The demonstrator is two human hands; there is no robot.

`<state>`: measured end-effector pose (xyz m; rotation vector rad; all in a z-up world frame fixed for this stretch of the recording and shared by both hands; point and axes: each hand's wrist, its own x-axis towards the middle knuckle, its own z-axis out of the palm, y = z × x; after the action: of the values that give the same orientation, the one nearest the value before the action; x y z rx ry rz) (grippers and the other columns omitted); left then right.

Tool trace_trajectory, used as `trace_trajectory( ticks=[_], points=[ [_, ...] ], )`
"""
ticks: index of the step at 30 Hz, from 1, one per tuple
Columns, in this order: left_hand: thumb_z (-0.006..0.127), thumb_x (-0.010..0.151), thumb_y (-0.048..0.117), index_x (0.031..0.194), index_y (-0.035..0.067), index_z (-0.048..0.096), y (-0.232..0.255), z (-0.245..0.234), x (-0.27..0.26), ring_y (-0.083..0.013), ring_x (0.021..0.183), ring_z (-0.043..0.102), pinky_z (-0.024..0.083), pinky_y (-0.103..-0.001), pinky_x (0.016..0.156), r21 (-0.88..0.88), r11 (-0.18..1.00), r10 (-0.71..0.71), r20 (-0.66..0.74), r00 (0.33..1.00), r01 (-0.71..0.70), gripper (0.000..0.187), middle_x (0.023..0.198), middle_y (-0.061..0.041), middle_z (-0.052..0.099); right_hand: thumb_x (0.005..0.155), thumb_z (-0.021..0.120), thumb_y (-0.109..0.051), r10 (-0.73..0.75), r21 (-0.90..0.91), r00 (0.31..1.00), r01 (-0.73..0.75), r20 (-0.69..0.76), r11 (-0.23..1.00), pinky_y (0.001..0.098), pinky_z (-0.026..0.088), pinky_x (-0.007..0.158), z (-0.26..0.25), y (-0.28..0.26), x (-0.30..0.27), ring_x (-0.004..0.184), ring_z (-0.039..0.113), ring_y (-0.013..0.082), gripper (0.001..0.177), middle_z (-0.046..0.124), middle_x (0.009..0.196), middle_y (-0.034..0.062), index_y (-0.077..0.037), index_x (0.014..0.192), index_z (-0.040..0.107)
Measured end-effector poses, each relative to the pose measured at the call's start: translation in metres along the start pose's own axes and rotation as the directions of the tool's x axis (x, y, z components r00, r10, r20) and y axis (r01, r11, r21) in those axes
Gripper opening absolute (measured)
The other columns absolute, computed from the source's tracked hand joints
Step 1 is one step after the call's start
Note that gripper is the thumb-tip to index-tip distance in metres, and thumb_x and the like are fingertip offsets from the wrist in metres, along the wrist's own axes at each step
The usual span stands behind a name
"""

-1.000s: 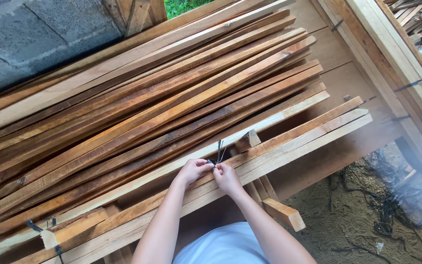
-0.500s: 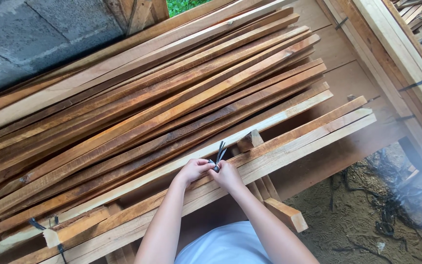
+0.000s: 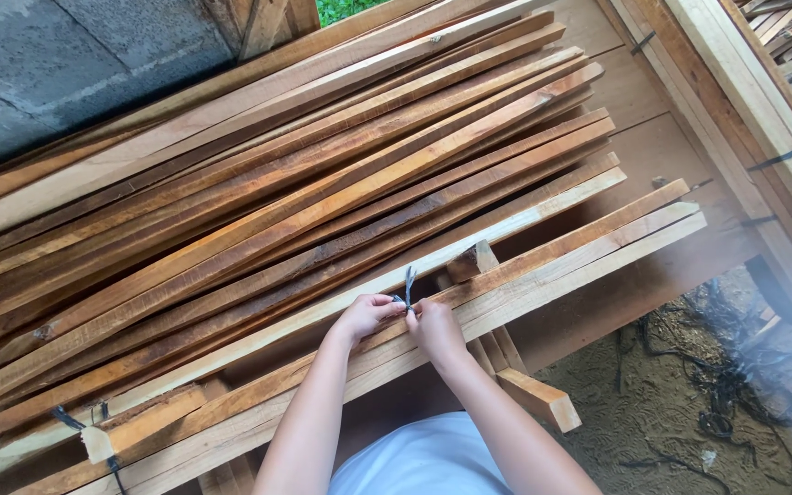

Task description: The person aligns a stack of wooden planks on a workbench and secures them with black plastic ties. They wrap the ties around the wood and pull them tight to hold the bundle together.

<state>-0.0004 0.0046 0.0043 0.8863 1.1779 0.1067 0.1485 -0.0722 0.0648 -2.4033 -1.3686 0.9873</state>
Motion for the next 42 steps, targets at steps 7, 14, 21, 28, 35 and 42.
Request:
trace_trajectory(
  ticks=[7,14,21,28,35,42],
  points=[
    [0.084,0.083,0.031,0.1,0.018,0.084,-0.004,0.006,0.011,-0.0104,0.089,0.064,0.045,-0.024,0.084,-0.042,0.999,-0.026,-0.025,0.999,0.025,0.021,0.087,0.001,0.079,0.092,0.047,-0.036,-0.214,-0.363,0.976,0.213,0.039,0.907,0.0477,0.061,0.07,0.008,0.012,0.01,0.075,0.076,0.038,0.029,0.071,0.069,0.012,-0.013,0.081,0.063],
    [0.081,0.078,0.054,0.095,0.04,0.084,-0.05,0.012,0.068,-0.0159,0.106,0.072,0.053,-0.028,0.09,0.316,0.944,-0.011,-0.26,0.966,0.096,0.023,0.093,0.01,0.08,0.093,0.053,-0.027,-0.317,-0.025,0.945,0.32,0.079,0.947,0.0512,0.058,0.066,-0.001,0.024,-0.013,0.083,0.073,0.0422,0.025,0.07,0.072,0.0211,-0.009,0.079,0.062],
    [0.078,0.08,0.051,0.1,0.036,0.083,-0.03,0.014,0.044,-0.0143,0.106,0.073,0.055,-0.029,0.09,0.335,0.939,0.021,-0.294,0.955,0.083,0.026,0.089,0.011,0.08,0.096,0.053,-0.029,-0.296,0.081,0.952,0.289,0.085,0.954,0.0473,0.057,0.065,-0.012,0.018,-0.024,0.084,0.073,0.0365,0.025,0.069,0.072,0.018,-0.011,0.08,0.062],
    [0.078,0.084,0.042,0.104,0.024,0.083,-0.023,0.01,0.028,-0.0131,0.104,0.073,0.055,-0.031,0.091,0.185,0.983,0.043,-0.216,0.975,-0.002,0.027,0.094,0.004,0.082,0.09,0.064,-0.049,-0.094,0.031,0.995,0.093,0.032,0.995,0.0517,0.057,0.072,-0.017,-0.012,-0.036,0.085,0.072,0.0434,0.043,0.07,0.072,0.0216,-0.008,0.077,0.06],
    [0.083,0.081,0.047,0.111,0.018,0.081,-0.013,0.011,0.024,-0.0186,0.105,0.068,0.051,-0.033,0.093,0.145,0.988,-0.037,-0.106,0.994,0.052,0.042,0.106,-0.007,0.079,0.097,0.055,-0.049,-0.088,-0.144,0.995,0.095,0.05,0.985,0.0477,0.059,0.074,0.012,0.017,-0.013,0.089,0.074,0.0355,0.034,0.073,0.078,0.0121,-0.018,0.086,0.064],
    [0.078,0.077,0.06,0.084,0.039,0.083,-0.02,0.029,0.04,-0.0174,0.095,0.073,0.056,-0.028,0.079,0.354,0.919,-0.07,-0.281,0.957,0.172,0.023,0.084,0.01,0.077,0.098,0.048,-0.044,-0.013,-0.161,0.975,0.05,0.224,0.986,0.0481,0.059,0.083,0.004,0.006,0.0,0.099,0.075,0.0365,0.037,0.076,0.09,0.0168,-0.014,0.09,0.068]
  ],
)
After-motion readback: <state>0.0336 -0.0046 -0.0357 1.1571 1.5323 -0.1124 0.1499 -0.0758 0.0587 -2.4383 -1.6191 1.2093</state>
